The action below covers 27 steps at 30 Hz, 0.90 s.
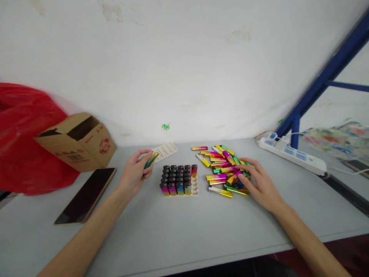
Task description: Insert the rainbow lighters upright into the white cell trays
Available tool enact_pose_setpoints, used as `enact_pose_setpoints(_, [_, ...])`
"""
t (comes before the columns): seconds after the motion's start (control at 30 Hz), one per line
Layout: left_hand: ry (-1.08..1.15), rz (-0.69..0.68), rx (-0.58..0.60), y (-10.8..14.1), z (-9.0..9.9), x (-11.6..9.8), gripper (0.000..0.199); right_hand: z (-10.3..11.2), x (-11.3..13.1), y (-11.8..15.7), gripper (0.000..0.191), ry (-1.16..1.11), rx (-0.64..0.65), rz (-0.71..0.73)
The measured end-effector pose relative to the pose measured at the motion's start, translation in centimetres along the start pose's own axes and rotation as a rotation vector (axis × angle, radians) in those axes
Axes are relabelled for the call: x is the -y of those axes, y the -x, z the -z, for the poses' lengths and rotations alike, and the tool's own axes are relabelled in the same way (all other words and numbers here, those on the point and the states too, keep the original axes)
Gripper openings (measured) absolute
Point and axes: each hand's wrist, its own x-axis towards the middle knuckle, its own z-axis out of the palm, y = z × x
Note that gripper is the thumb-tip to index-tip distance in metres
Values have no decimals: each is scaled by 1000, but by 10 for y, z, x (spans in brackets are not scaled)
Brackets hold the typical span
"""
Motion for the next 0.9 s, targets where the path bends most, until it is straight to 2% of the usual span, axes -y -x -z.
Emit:
enact_pose_setpoints(0.27, [-34, -31, -2, 0, 4, 2, 41, -2, -7, -5, 25, 27, -63, 19])
enact_pose_setpoints(0.43, [15, -95, -105, -3, 4, 0, 42, 0, 5, -35, 31, -1, 83, 138])
enact_pose_setpoints(0.53, [53, -95, -86, -3, 2, 0, 41, -3, 4, -68, 36, -16, 171, 206])
enact_pose_setpoints(0.63, [44, -83, -71, -3, 2, 4, 42, -9, -11, -95, 41, 41, 152, 173])
enact_pose_setpoints(0.7, [22, -67, -67, -4, 2, 7, 44, -12, -29, -103, 43, 76, 106, 147])
enact_pose_setpoints(0.83, [6, -54, -53, 0, 1, 8, 49, -13, -66, -93, 42, 37, 39, 93])
enact_pose_setpoints(0.9, [-9, -27, -45, 3, -1, 6, 54, -13, -80, -86, 48, -18, 54, 35])
